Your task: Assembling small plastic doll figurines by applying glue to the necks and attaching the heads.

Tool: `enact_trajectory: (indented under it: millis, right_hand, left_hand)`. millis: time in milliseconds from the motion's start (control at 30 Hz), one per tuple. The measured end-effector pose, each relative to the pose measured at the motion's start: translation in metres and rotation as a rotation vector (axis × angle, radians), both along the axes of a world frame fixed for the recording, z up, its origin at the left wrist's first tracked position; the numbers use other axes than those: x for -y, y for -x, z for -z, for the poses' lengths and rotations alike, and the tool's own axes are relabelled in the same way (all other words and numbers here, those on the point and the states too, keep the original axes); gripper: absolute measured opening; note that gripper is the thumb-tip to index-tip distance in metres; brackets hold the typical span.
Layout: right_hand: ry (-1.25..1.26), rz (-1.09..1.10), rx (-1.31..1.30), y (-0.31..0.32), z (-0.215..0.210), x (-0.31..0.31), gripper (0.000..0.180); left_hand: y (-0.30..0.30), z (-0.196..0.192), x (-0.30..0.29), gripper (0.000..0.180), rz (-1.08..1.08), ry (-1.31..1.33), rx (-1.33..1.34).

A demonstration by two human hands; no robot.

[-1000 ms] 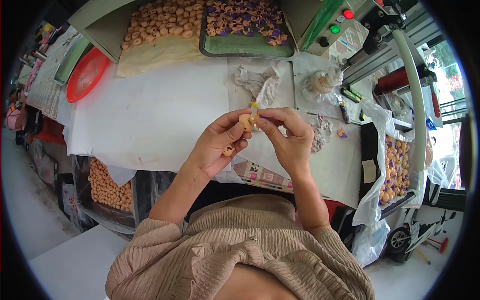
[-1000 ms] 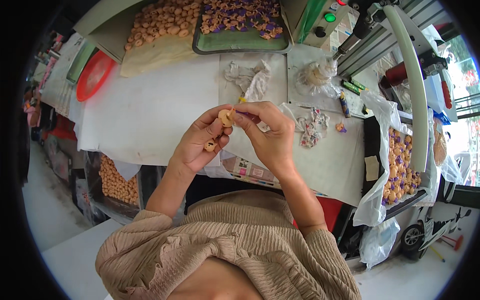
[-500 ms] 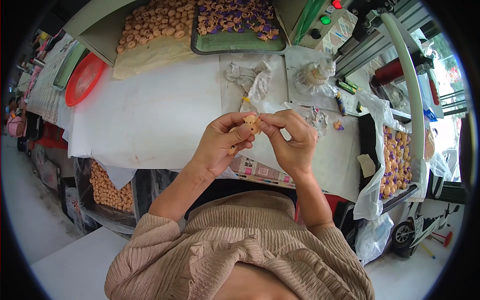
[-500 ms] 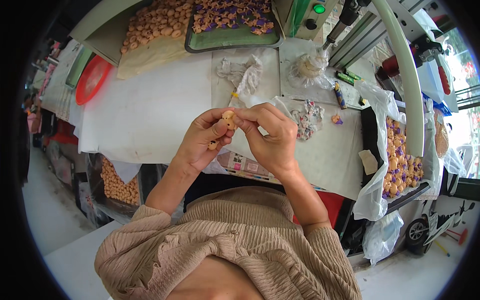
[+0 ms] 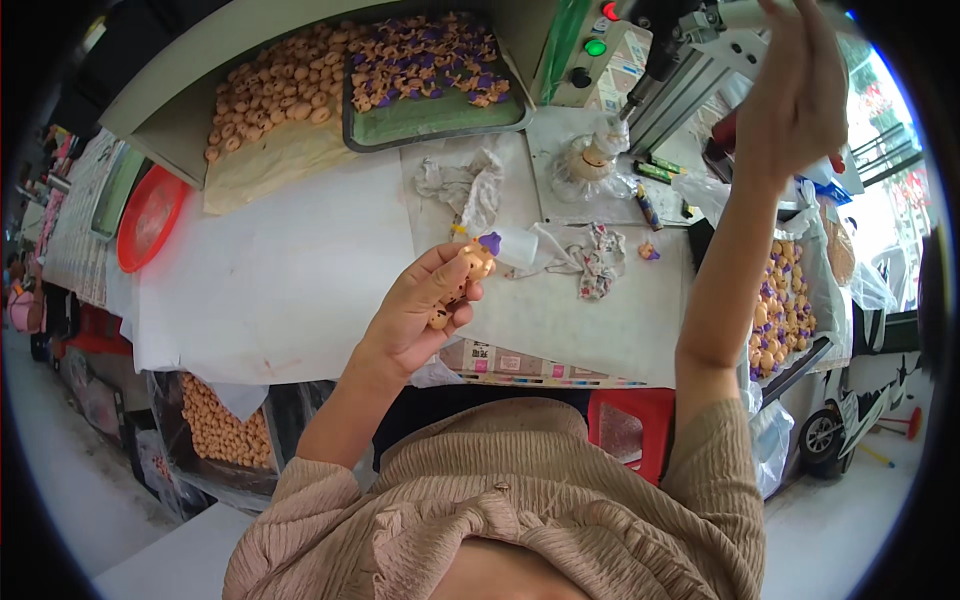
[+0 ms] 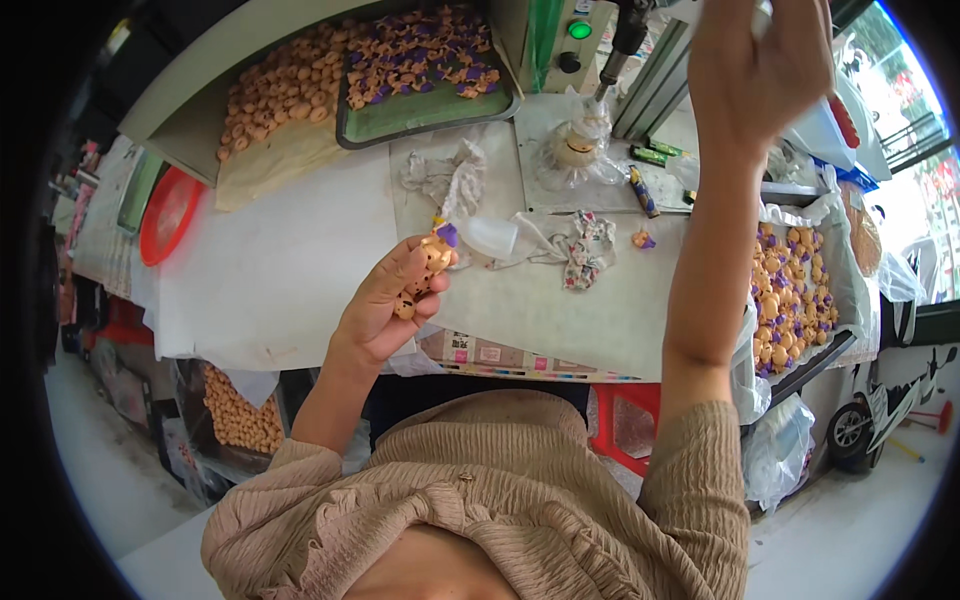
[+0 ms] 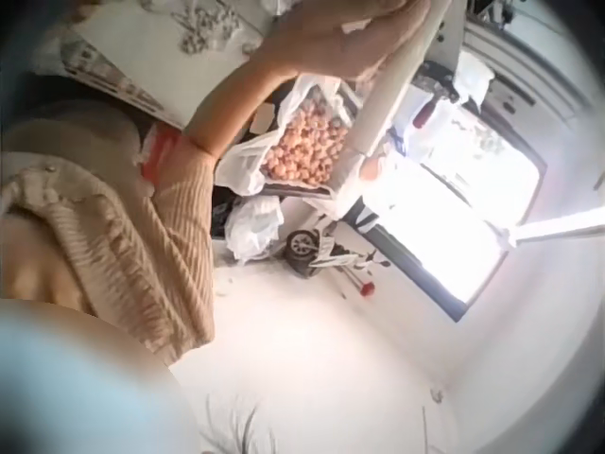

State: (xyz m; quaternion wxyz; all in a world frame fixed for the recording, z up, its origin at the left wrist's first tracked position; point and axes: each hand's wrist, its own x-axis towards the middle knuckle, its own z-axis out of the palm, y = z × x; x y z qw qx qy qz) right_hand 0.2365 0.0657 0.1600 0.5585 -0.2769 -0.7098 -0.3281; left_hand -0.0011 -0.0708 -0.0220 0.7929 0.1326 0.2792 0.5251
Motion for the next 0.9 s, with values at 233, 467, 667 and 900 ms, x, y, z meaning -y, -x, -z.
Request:
enact_trajectory:
  millis: [233,467,667,900]
  right_hand:
    - [0.436,-0.438,-0.085,0.014,-0.071,-0.086,0.032]
    - [0.998,0.049,0.009,-0.023,0.058,-0.005,0.019]
    - [0.985,0.037,0.199,-0.012,0.165,-0.025,0.024]
    - [0.918,0.012,-0.115,-0.041,0.143,0.012,0.023]
  left_hand:
    - [-0.003,-0.005,-0.001,0.029,0.041,-0.056,0.087]
    - [0.036,0.001,-0.001,0.033,-0.055,-0.055,0.005]
    - [0.023,-0.015,-0.025,0.033,0.019,-0.078,-0.095]
    - [0.009,-0.027,-0.049,0.029,0.086,-0.089,-0.217]
